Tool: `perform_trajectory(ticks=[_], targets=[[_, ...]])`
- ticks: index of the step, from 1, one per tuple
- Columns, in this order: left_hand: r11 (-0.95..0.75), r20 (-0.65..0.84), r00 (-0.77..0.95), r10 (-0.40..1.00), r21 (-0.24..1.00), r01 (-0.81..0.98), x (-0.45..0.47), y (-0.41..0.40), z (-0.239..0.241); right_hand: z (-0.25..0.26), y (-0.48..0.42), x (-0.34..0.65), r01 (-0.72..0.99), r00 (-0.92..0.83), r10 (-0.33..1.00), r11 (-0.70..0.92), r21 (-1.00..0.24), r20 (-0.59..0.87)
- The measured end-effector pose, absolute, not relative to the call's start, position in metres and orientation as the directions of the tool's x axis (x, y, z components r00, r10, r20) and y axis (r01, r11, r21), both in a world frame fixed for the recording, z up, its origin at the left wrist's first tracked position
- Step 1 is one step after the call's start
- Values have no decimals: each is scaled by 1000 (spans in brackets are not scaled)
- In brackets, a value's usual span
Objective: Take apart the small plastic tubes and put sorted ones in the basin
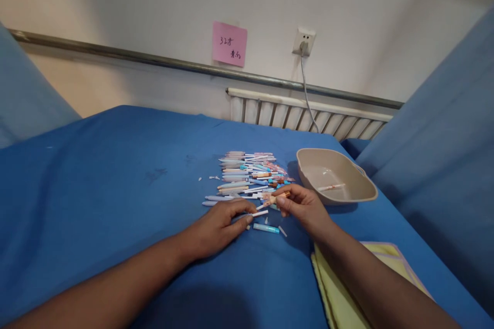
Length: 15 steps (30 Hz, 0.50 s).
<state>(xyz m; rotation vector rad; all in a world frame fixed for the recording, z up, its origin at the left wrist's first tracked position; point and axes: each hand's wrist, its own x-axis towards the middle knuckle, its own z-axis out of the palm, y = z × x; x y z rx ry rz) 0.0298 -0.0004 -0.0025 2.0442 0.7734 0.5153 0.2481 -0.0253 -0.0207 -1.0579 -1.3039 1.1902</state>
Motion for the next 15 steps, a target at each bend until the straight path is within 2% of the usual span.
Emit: perform_trajectory(ticks=[4, 9, 12, 15], targets=[[-558, 126, 732, 670, 736, 384, 26, 5, -3, -22, -23, 257, -28, 98, 979, 181, -983, 177], [-612, 140, 714, 686, 642, 462, 21, 13, -11, -23, -22, 264, -29, 285, 933, 237, -971, 219], [-619, 180, 689, 702, 631, 467, 21, 14, -15, -23, -23, 261, -57, 260, 944, 226, -973, 204], [-595, 184, 672, 718, 662, 455, 22, 12, -13, -22, -25, 255, -72, 124, 980, 168, -983, 158]])
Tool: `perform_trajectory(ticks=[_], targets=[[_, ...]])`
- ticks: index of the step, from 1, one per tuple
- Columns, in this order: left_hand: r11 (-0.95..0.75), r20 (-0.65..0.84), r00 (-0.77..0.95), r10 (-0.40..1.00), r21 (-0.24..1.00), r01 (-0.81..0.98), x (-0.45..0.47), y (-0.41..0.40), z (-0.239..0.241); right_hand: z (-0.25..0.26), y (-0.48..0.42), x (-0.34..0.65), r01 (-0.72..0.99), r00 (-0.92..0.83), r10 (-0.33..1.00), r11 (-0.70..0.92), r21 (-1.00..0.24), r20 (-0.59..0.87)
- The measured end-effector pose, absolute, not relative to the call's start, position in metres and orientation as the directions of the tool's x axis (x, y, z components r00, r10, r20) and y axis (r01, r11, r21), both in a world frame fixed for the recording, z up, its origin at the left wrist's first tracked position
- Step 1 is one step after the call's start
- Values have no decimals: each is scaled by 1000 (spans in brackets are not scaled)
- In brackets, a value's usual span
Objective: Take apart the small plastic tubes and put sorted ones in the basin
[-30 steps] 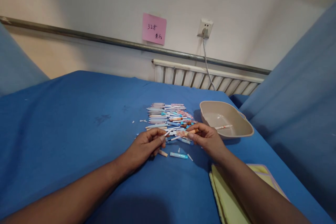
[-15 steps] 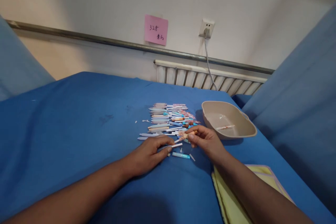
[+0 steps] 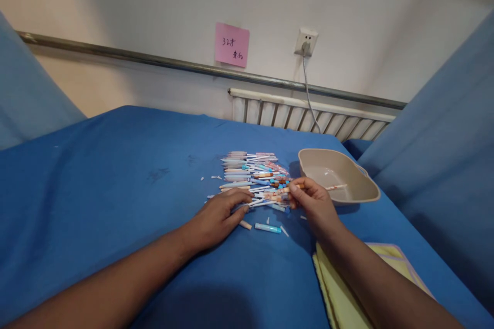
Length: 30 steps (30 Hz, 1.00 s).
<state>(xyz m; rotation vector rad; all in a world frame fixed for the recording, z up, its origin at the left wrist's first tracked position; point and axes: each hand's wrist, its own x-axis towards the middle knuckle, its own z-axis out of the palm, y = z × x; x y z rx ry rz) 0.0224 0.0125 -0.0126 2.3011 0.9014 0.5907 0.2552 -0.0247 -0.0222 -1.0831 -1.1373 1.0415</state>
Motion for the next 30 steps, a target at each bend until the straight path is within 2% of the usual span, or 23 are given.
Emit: perform_trajectory(ticks=[5, 10, 13, 15, 22, 30], targets=[[-494, 92, 683, 725, 760, 422, 25, 6, -5, -21, -25, 252, -11, 31, 989, 143, -990, 143], [-416, 73, 657, 751, 824, 384, 25, 6, -8, -31, -27, 253, 244, -90, 993, 100, -965, 80], [-401, 60, 652, 756, 830, 388, 24, 7, -9, -39, -30, 251, 509, -147, 983, 169, -844, 109], [-406, 59, 653, 755, 824, 395, 24, 7, -9, -40, -32, 251, 626, -167, 975, 219, -748, 146], [-398, 69, 642, 763, 834, 383, 24, 7, -7, -28, -30, 261, 723, -183, 965, 261, -639, 187], [-388, 59, 636, 769, 834, 392, 24, 7, -7, -27, -35, 259, 771, -324, 933, 355, -529, 155]])
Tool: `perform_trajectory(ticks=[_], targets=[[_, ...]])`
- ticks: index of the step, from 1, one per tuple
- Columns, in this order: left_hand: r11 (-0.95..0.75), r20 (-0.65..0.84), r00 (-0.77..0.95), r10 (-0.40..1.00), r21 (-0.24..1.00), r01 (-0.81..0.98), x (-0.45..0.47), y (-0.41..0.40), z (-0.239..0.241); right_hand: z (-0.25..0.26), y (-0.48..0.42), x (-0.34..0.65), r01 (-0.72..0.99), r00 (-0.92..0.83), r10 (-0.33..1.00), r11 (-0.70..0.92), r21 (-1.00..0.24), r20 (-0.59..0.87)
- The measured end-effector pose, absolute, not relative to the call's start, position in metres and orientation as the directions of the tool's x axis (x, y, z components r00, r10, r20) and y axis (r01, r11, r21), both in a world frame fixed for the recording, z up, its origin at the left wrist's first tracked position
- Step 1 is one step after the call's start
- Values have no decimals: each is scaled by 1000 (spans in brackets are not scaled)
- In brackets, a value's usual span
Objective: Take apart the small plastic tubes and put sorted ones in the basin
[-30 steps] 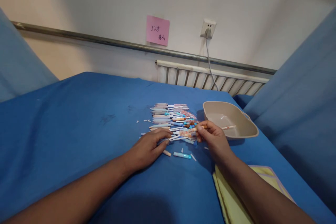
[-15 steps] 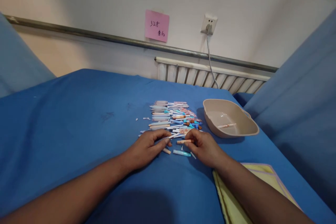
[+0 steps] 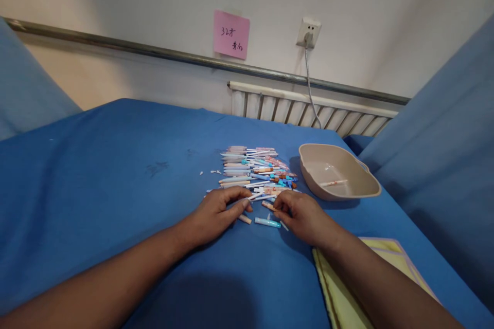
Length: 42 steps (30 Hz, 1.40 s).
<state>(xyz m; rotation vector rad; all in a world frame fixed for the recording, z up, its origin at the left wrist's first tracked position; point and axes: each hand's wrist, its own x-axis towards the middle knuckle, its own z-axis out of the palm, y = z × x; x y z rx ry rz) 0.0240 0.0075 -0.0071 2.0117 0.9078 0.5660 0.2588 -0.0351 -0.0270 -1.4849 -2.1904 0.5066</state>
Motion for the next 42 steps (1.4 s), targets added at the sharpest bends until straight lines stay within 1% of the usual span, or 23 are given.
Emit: perform_trajectory(ticks=[5, 10, 12, 14, 16, 18, 20, 22, 25, 28, 34, 39, 42], targets=[[-359, 49, 633, 773, 856, 373, 25, 7, -9, -23, -42, 252, 778, -355, 912, 410, -476, 207], [-375, 58, 643, 763, 851, 368, 26, 6, -9, -20, -51, 243, 783, -482, 868, 488, -386, 121], [-378, 59, 651, 757, 852, 363, 26, 6, -8, -22, -51, 242, 779, -496, 861, 499, -380, 112], [-388, 64, 655, 753, 847, 363, 26, 6, -8, -23, -49, 243, 771, -468, 873, 480, -419, 138], [-413, 75, 659, 749, 830, 375, 25, 6, -9, -23, -46, 246, 747, -390, 901, 430, -508, 190], [-443, 91, 663, 743, 810, 385, 25, 7, -9, -23, -43, 248, 698, -286, 926, 378, -608, 247], [-471, 105, 671, 734, 791, 391, 24, 7, -9, -21, -40, 250, 640, -204, 935, 352, -683, 291], [-497, 113, 678, 726, 767, 405, 23, 7, -10, -20, -39, 252, 577, -153, 943, 328, -748, 295], [-535, 130, 681, 720, 730, 426, 23, 7, -9, -21, -39, 253, 491, -126, 959, 283, -824, 255], [-556, 142, 690, 710, 714, 425, 23, 6, -6, -23, -39, 253, 480, -135, 959, 284, -830, 250], [-567, 119, 717, 687, 705, 427, 24, 3, -5, -24, -39, 251, 446, -138, 957, 290, -847, 255], [-574, 99, 736, 669, 698, 428, 24, 1, -7, -25, -41, 247, 498, -227, 927, 373, -783, 297], [-584, 102, 739, 666, 688, 431, 25, -1, -8, -25, -43, 243, 509, -278, 915, 397, -764, 291]])
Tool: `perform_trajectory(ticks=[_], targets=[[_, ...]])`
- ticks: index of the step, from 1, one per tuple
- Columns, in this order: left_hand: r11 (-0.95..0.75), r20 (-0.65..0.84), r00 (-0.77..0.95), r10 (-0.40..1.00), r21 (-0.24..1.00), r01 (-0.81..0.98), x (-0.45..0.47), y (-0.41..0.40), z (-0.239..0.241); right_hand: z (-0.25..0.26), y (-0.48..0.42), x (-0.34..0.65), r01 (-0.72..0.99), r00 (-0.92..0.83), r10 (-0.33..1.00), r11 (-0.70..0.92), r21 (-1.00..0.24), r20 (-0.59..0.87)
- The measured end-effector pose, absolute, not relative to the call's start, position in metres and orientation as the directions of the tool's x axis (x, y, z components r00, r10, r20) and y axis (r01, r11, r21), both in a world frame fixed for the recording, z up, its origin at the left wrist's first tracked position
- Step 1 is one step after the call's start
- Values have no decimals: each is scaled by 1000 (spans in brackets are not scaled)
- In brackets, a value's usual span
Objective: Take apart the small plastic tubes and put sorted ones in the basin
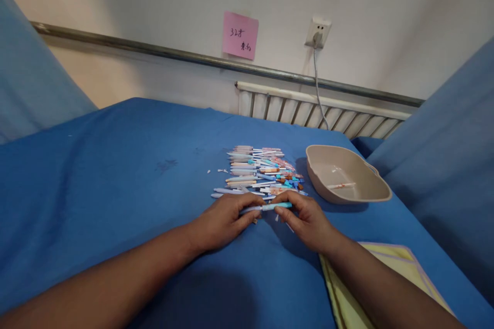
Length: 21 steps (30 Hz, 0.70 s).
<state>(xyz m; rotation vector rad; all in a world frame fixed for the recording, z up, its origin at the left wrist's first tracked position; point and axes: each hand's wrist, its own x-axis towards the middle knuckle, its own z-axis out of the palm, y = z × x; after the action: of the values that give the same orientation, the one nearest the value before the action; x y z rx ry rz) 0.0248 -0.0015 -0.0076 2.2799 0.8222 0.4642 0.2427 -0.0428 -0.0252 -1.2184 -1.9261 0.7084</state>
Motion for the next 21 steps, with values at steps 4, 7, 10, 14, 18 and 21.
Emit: perform_trajectory(ticks=[4, 7, 10, 14, 18, 21], targets=[[-557, 83, 718, 691, 694, 455, 25, -4, -9, -25, -46, 240, 516, -299, 903, 425, -743, 309], [-540, 77, 718, 691, 715, 444, 25, -6, -10, -23, -48, 240, 532, -327, 887, 458, -712, 326], [-542, 93, 720, 688, 726, 424, 25, -8, -11, -21, -51, 239, 543, -355, 873, 483, -687, 333], [-576, 107, 719, 687, 684, 448, 25, -9, -11, -21, -52, 237, 566, -342, 884, 465, -681, 319], [-648, 123, 744, 656, 598, 473, 25, -11, -10, -23, -52, 236, 583, -349, 903, 420, -696, 252], [-670, 132, 751, 647, 568, 478, 26, -13, -12, -24, -53, 235, 569, -357, 907, 401, -717, 224]])
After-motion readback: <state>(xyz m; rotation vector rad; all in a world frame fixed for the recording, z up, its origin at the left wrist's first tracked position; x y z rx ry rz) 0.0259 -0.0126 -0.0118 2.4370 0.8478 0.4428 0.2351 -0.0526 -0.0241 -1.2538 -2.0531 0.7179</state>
